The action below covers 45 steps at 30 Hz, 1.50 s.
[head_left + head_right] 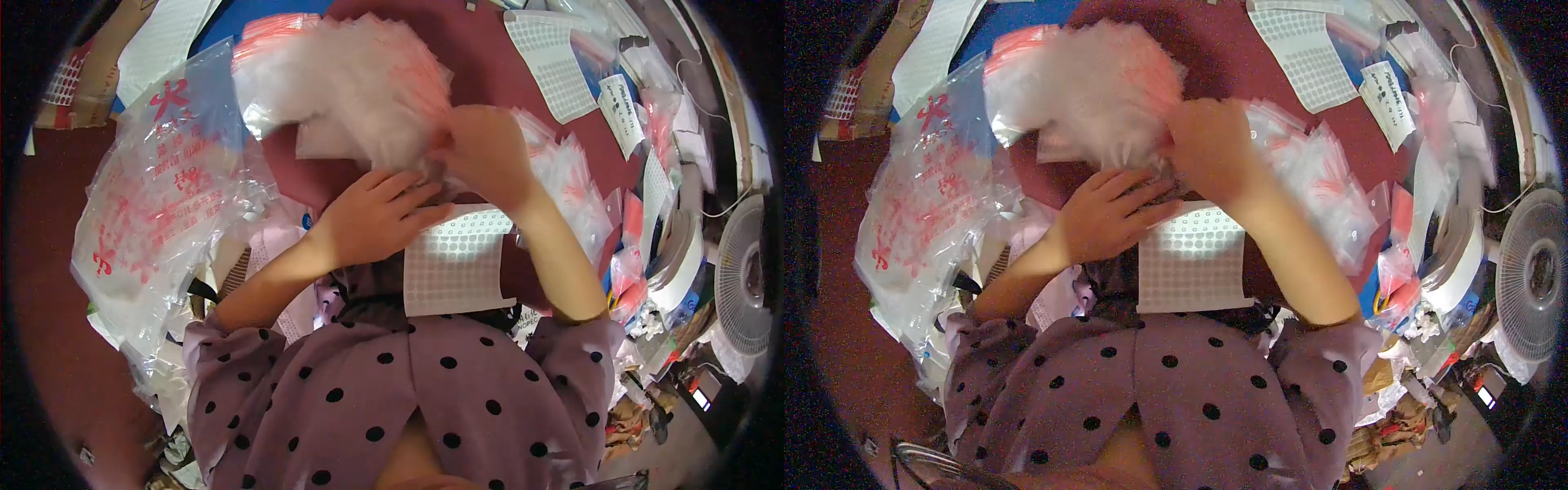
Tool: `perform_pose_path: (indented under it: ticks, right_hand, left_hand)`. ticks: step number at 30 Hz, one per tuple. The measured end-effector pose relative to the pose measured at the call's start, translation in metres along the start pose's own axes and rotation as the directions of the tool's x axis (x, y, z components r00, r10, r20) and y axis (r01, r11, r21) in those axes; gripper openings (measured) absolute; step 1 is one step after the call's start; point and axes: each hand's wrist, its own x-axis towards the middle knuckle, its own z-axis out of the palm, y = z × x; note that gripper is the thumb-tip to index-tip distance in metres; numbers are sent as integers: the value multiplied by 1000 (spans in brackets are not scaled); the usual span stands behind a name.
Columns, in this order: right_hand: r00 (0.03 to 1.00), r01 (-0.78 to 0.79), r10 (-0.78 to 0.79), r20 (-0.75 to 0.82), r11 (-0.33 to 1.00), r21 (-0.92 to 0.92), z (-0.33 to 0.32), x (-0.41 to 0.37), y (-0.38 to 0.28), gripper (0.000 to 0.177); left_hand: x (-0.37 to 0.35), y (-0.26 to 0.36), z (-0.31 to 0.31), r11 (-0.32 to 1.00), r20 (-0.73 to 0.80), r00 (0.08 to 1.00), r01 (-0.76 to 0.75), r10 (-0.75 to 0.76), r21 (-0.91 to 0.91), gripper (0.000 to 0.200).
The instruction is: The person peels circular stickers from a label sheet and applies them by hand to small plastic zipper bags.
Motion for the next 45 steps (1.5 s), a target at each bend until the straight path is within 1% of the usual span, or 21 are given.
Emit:
perform_pose_path:
  ticks: [3, 5, 6, 7, 8, 9, 11, 12, 14, 17, 20, 24, 26, 30, 33, 35, 36, 38, 42, 44, 45]
  right_hand:
    - [995, -101, 101, 1, 989, -106, -15, 1, -10, 22]
    - [978, -197, 204, 36, 971, -132, -33, -9, -17, 25]
    - [977, -208, 191, 98, 952, 224, -40, -21, -20, 31]
    - [976, -213, 155, 150, 810, 547, -47, -32, -23, 37]
    - [977, -194, 114, 180, 830, 523, -54, -44, -27, 42]
    - [975, -173, 75, 209, 847, 502, -58, -56, -31, 46]
    - [973, -197, 119, 195, 871, 450, -50, -77, -32, 46]
    - [977, -195, 143, 158, 900, 390, -47, -83, -33, 46]
    - [958, -285, 250, 138, 854, 436, -46, -91, -34, 38]
    - [965, -226, 261, -13, 860, 457, -47, -101, -31, 16]
    - [946, -319, 307, 106, 819, 477, -60, -108, -36, 12]
    - [942, -331, 321, 94, 848, 414, -60, -122, -29, 10]
    - [968, -225, 250, 2, 870, 438, -56, -127, -29, 9]
    - [956, -207, 282, -77, 840, 501, -57, -130, -28, 7]
    - [911, -367, 407, 62, 736, 568, -58, -139, -25, 8]
    - [932, -255, 347, -105, 833, 491, -55, -143, -23, 9]
    - [930, -256, 352, -111, 833, 491, -54, -144, -21, 9]
    - [920, -186, 327, -216, 849, 494, -53, -147, -19, 8]
    - [935, -255, 342, -97, 836, 486, -65, -153, -17, 9]
    - [940, -30, 125, -319, 957, 288, -65, -153, -14, 17]
    - [938, -31, 127, -323, 957, 288, -66, -154, -13, 17]
  left_hand:
    - [4, 2, -16, 989, -17, 999, 34, -37, -144, 46]
    - [6, 11, -36, 977, -166, 983, 48, -83, -207, 43]
    - [3, 13, -35, 976, -168, 982, 51, -88, -211, 43]
    - [-1, 14, -34, 912, -181, 965, 107, -191, -397, 37]
    - [-2, 16, -33, 809, -173, 940, 148, -294, -568, 31]
    - [-2, 21, -33, 809, -176, 938, 150, -298, -568, 31]
    - [1, 32, -33, 398, -45, 771, 276, -635, -875, 19]
    - [4, 35, -32, 399, -42, 776, 276, -630, -874, 19]
    - [12, 39, -33, 17, 208, 619, 337, -758, -941, 14]
    - [13, 35, -35, 139, 241, 650, 476, -721, -869, 14]
    - [15, 28, -37, 298, 231, 710, 536, -665, -790, 16]
    - [39, 36, -33, 144, 266, 681, 482, -682, -864, 15]
    - [49, 44, -24, 386, -11, 791, 286, -612, -877, 13]
    - [60, 50, -39, 431, 139, 811, 437, -568, -790, 12]
    - [63, 50, -38, 484, 164, 835, 453, -526, -749, 10]
    - [67, 48, -36, 304, 285, 796, 496, -535, -813, 10]
    - [72, 51, -37, 308, 285, 800, 493, -528, -813, 10]
    - [81, 59, -42, 47, 377, 753, 473, -540, -880, 12]
    - [77, 62, -23, 154, 364, 798, 485, -480, -861, 16]
    - [79, 68, -21, 77, 403, 741, 519, -537, -851, 18]
    - [80, 69, -22, 81, 403, 743, 520, -534, -851, 18]
